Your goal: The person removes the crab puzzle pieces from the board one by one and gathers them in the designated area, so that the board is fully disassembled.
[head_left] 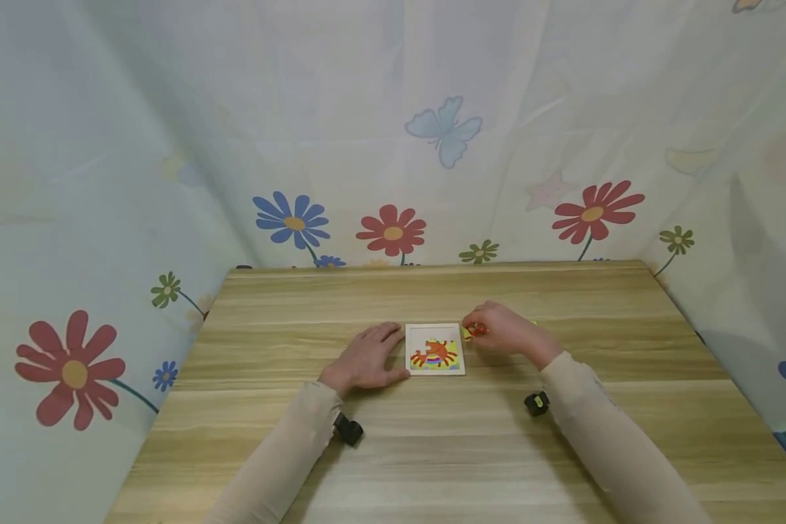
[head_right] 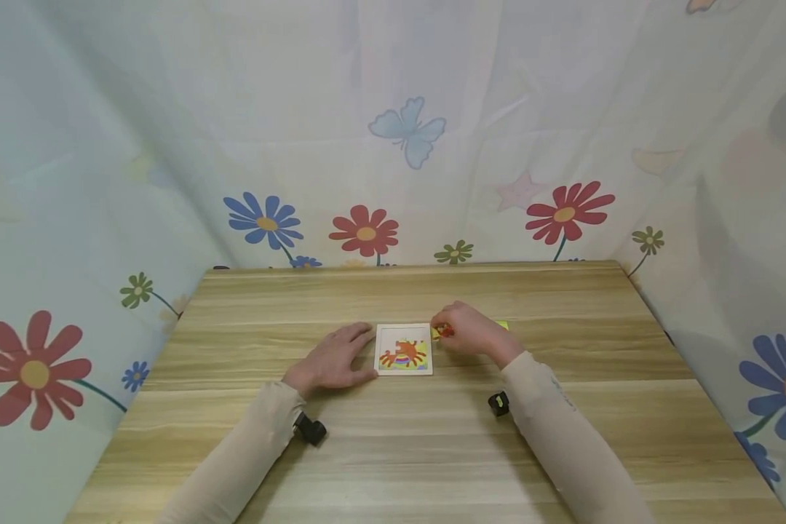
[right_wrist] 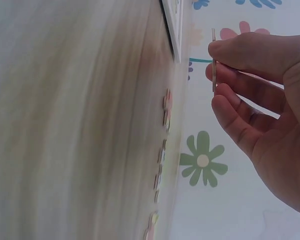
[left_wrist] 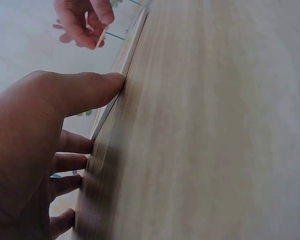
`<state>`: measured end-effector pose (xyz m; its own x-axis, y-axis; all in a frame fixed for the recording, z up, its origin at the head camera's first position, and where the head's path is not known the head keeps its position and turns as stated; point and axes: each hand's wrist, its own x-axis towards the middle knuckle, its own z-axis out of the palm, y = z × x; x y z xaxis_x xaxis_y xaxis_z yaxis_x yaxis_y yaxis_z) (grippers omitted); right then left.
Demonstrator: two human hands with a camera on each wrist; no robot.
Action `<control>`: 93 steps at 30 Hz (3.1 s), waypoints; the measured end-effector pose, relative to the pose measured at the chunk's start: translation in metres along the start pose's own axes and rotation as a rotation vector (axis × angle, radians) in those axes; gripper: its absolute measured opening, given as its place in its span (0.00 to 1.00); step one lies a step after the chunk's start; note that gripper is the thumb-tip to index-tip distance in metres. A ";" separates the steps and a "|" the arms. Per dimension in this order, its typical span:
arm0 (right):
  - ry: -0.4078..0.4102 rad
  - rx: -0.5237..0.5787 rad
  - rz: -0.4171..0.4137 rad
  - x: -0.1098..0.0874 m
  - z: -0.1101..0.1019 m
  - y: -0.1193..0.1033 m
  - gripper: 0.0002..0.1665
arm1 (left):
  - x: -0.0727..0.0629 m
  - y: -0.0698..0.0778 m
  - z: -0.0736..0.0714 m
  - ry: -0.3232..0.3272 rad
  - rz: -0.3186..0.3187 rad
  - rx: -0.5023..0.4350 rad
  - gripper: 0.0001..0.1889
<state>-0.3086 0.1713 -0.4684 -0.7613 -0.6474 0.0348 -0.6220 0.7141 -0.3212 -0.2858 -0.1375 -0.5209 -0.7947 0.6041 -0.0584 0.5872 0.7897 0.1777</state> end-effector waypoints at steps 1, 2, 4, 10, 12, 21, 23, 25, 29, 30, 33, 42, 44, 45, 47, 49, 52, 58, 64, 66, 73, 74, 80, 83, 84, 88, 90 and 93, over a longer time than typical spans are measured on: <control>0.006 -0.006 -0.006 -0.001 0.001 0.002 0.16 | 0.000 0.000 0.000 -0.001 0.000 0.002 0.45; 0.012 -0.011 -0.013 -0.002 0.001 0.003 0.16 | 0.000 0.000 -0.001 -0.002 0.000 0.004 0.45; 0.020 -0.025 -0.025 -0.004 0.002 0.006 0.15 | 0.000 -0.001 -0.001 -0.004 0.000 0.007 0.45; 0.005 -0.025 -0.020 -0.010 0.002 0.007 0.12 | 0.001 -0.002 0.000 0.010 0.009 -0.007 0.44; -0.004 -0.026 -0.010 -0.012 0.003 0.008 0.13 | 0.001 -0.003 0.000 0.010 0.010 -0.009 0.44; -0.042 -0.032 0.013 -0.017 0.007 0.013 0.12 | 0.000 -0.001 -0.001 0.027 0.019 -0.030 0.43; -0.058 -0.028 0.014 -0.017 0.008 0.013 0.12 | 0.000 -0.002 0.000 0.021 0.013 -0.024 0.44; -0.076 -0.023 0.030 -0.018 0.008 0.012 0.12 | 0.000 -0.002 0.000 0.016 0.009 -0.020 0.44; -0.101 -0.001 0.046 -0.018 0.008 0.011 0.13 | 0.000 -0.002 0.000 0.013 0.008 -0.025 0.44; -0.103 0.004 0.047 -0.018 0.008 0.010 0.13 | 0.000 -0.003 0.000 0.014 0.010 -0.026 0.44; -0.101 0.008 0.030 -0.020 0.008 0.011 0.11 | 0.000 -0.003 0.000 0.015 0.011 -0.024 0.44; -0.065 -0.006 -0.038 -0.021 0.012 0.015 0.08 | 0.000 -0.002 0.001 0.016 0.009 -0.024 0.44; -0.082 -0.006 -0.035 -0.021 0.011 0.014 0.09 | 0.000 -0.002 0.001 0.013 0.007 -0.030 0.44; -0.088 -0.007 -0.031 -0.021 0.011 0.015 0.09 | 0.000 -0.002 0.001 0.009 0.005 -0.031 0.44; -0.098 -0.004 -0.022 -0.021 0.010 0.015 0.09 | 0.000 -0.002 0.000 0.004 0.002 -0.033 0.44; -0.103 -0.001 -0.013 -0.021 0.010 0.015 0.10 | 0.000 -0.002 0.000 0.006 0.000 -0.035 0.44; -0.111 0.005 0.007 -0.021 0.010 0.014 0.11 | 0.000 -0.002 0.000 0.005 -0.004 -0.028 0.44; -0.119 0.001 0.010 -0.020 0.008 0.011 0.11 | 0.000 -0.002 0.000 -0.003 -0.006 -0.023 0.45; -0.115 0.006 0.015 -0.021 0.009 0.012 0.11 | 0.000 -0.002 0.001 -0.002 -0.006 -0.024 0.44; -0.115 0.011 0.014 -0.021 0.009 0.012 0.11 | 0.000 -0.002 0.001 -0.005 -0.007 -0.022 0.44; -0.078 0.010 -0.002 -0.019 0.009 0.012 0.08 | -0.001 -0.001 0.000 0.002 -0.009 -0.018 0.44; -0.066 0.005 -0.012 -0.019 0.009 0.012 0.07 | -0.001 -0.001 -0.001 0.002 -0.010 -0.018 0.44; -0.024 -0.027 -0.037 -0.015 0.009 0.009 0.07 | 0.000 0.000 -0.002 -0.005 -0.008 -0.020 0.44; -0.017 -0.016 -0.016 -0.014 0.008 0.006 0.11 | 0.000 -0.001 -0.002 -0.006 -0.005 -0.015 0.44; -0.016 -0.005 -0.006 -0.013 0.008 0.005 0.12 | 0.001 -0.001 -0.002 -0.007 -0.005 -0.011 0.44; -0.007 -0.001 0.013 -0.009 0.008 0.004 0.17 | 0.001 -0.001 -0.001 -0.008 -0.008 -0.008 0.44; -0.008 0.003 0.018 -0.006 0.009 0.003 0.18 | 0.001 -0.002 -0.001 -0.004 -0.006 -0.012 0.44; -0.018 0.010 0.029 -0.003 0.009 -0.001 0.20 | 0.001 -0.001 -0.001 -0.006 -0.006 -0.014 0.44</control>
<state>-0.3043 0.1707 -0.4765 -0.7758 -0.6309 0.0086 -0.5975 0.7301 -0.3315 -0.2873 -0.1381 -0.5204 -0.7971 0.6003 -0.0654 0.5804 0.7915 0.1912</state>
